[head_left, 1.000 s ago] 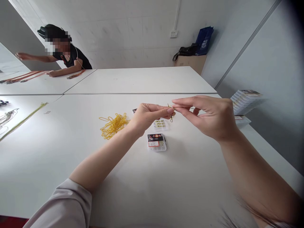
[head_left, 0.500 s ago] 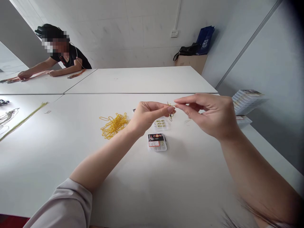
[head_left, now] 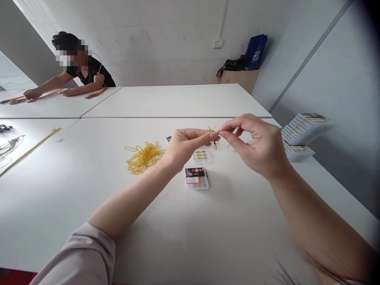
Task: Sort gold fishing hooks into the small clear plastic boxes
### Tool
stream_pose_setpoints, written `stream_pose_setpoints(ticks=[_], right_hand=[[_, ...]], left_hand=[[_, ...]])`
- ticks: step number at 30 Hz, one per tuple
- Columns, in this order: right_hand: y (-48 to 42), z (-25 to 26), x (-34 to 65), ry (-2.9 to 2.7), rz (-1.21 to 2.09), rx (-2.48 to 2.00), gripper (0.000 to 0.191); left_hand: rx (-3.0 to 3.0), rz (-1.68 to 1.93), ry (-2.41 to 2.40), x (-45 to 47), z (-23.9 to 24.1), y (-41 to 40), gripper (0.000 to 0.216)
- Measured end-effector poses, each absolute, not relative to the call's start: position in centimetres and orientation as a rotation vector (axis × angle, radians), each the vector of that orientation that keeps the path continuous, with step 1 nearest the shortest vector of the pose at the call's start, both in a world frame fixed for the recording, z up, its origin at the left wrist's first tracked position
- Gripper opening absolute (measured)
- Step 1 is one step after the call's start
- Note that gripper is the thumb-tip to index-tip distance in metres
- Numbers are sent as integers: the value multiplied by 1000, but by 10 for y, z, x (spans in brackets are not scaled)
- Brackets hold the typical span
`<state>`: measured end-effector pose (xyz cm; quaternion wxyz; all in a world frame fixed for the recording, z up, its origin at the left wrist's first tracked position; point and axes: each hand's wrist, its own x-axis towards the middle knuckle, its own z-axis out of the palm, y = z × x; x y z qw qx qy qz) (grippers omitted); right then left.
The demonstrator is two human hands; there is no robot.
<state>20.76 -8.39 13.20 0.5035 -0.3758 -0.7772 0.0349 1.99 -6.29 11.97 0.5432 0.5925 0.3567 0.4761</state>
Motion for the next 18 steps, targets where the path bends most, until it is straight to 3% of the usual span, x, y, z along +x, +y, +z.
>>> stream_pose_setpoints(ticks=[3, 10, 13, 18], right_hand=[[-82, 129, 210, -1819, 209, -924, 5], [-75, 129, 218, -1770, 850, -960, 27], [-76, 131, 217, -1788, 831, -1001, 26], [-78, 134, 217, -1738, 528, -1019, 22]], left_hand=[[1402, 1136, 843, 20, 122, -64, 25], [1415, 1104, 871, 18, 122, -63, 27], [1421, 1077, 857, 18, 121, -63, 27], [1422, 1102, 865, 17, 123, -63, 27]])
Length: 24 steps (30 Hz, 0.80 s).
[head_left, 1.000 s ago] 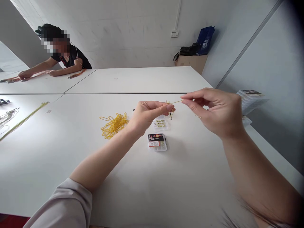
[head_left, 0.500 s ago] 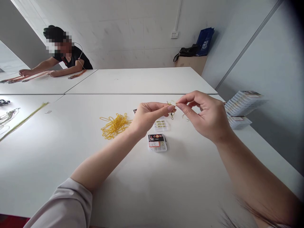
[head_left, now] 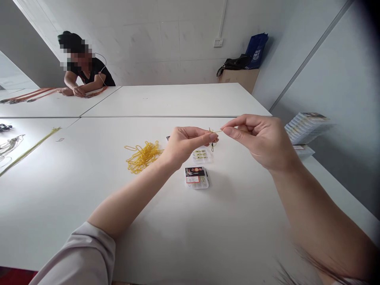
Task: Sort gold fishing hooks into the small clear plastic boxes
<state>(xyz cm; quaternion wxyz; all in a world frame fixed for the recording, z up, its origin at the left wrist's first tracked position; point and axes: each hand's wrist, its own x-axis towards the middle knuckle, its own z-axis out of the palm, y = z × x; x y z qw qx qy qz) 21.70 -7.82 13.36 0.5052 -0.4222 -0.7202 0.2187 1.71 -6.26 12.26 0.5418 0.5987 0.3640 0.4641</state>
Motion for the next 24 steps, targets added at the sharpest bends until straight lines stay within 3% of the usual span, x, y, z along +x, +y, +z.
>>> stream_pose_setpoints(ticks=[12, 24], right_hand=[[-87, 129, 204, -1670, 363, -969, 19], [-89, 126, 197, -1611, 670, -924, 16]], left_hand=[[1403, 1121, 810, 21, 124, -65, 24], [1394, 1198, 825, 20, 120, -61, 22]])
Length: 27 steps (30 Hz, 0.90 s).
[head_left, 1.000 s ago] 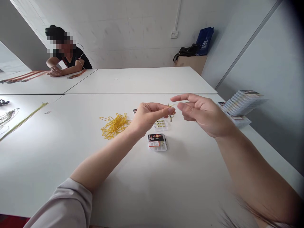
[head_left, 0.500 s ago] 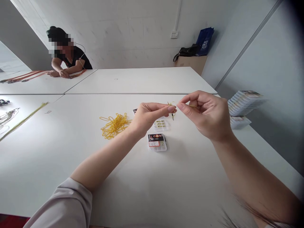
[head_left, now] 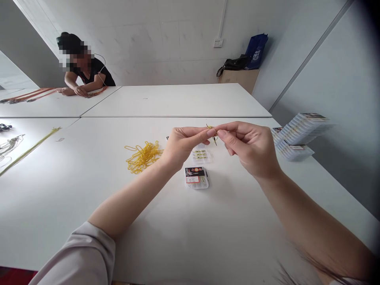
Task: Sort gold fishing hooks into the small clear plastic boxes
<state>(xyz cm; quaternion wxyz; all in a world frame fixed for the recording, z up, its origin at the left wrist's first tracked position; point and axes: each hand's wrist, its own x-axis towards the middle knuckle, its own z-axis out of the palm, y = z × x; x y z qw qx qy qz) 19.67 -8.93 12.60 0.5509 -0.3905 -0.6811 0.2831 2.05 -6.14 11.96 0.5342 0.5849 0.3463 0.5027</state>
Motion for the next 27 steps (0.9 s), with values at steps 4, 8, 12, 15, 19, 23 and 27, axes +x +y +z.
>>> stream_pose_setpoints(ticks=[4, 8, 12, 15, 19, 23, 27], right_hand=[[-87, 127, 197, -1536, 819, -953, 14], [-83, 127, 198, -1491, 878, -990, 18], [-82, 125, 199, -1512, 900, -1007, 19], [-82, 124, 199, -1545, 891, -1015, 18], [-82, 123, 197, -1586, 873, -978, 19], [-80, 122, 199, -1629, 849, -964, 20], [-76, 124, 207, -1663, 742, -1025, 17]], left_hand=[[1354, 1320, 801, 22, 120, -61, 17], [1312, 1351, 766, 23, 123, -62, 17], [1318, 1322, 767, 23, 124, -63, 16], [1314, 1291, 771, 24, 123, -64, 15], [1288, 1241, 703, 25, 120, -62, 14], [1253, 1207, 714, 24, 118, -60, 21], [1203, 1173, 784, 22, 120, -58, 28]])
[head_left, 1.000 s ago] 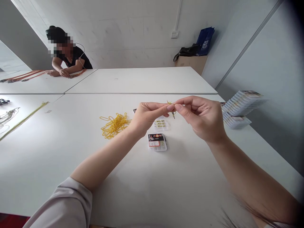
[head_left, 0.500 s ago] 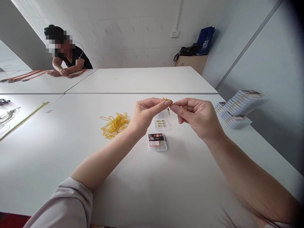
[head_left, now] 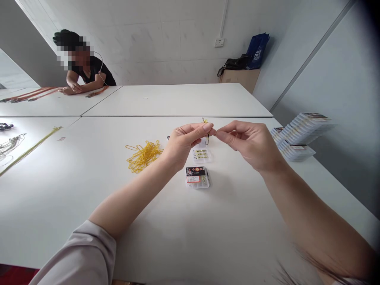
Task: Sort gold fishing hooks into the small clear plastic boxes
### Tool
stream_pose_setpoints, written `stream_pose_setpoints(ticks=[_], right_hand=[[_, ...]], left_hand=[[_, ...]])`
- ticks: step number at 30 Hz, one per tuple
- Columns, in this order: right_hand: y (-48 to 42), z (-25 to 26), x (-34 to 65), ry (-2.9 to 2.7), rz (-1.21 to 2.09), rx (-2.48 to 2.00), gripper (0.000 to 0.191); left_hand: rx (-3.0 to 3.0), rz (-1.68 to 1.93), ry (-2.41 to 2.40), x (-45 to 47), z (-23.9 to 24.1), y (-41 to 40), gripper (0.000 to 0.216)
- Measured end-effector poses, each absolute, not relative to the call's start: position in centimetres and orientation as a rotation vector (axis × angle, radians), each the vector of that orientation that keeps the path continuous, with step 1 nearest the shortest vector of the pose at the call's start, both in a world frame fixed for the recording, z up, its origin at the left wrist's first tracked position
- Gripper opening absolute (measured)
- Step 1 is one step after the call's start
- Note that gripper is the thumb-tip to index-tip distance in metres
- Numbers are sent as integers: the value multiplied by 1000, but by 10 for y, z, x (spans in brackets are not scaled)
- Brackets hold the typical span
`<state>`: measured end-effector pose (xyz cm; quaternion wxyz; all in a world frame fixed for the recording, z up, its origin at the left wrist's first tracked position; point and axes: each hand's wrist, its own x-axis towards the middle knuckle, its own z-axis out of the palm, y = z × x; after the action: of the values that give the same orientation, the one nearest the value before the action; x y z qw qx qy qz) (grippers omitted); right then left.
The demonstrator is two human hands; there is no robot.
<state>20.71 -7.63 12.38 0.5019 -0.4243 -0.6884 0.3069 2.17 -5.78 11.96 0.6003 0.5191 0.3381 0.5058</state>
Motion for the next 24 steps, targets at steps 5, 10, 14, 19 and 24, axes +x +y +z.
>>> stream_pose_setpoints(ticks=[5, 10, 14, 19, 24], right_hand=[[-73, 130, 218, -1722, 470, -1028, 9], [-75, 135, 222, -1810, 327, -924, 7], [-77, 135, 219, -1844, 362, -871, 7], [-76, 134, 216, -1810, 609, -909, 11], [-76, 132, 215, -1758, 697, -923, 14]], left_hand=[[1180, 1155, 827, 19, 122, -57, 32], [1195, 1106, 840, 17, 122, -58, 33], [1235, 1012, 819, 18, 122, -61, 32], [1242, 991, 807, 20, 121, -62, 29], [1233, 980, 778, 21, 122, -63, 29]])
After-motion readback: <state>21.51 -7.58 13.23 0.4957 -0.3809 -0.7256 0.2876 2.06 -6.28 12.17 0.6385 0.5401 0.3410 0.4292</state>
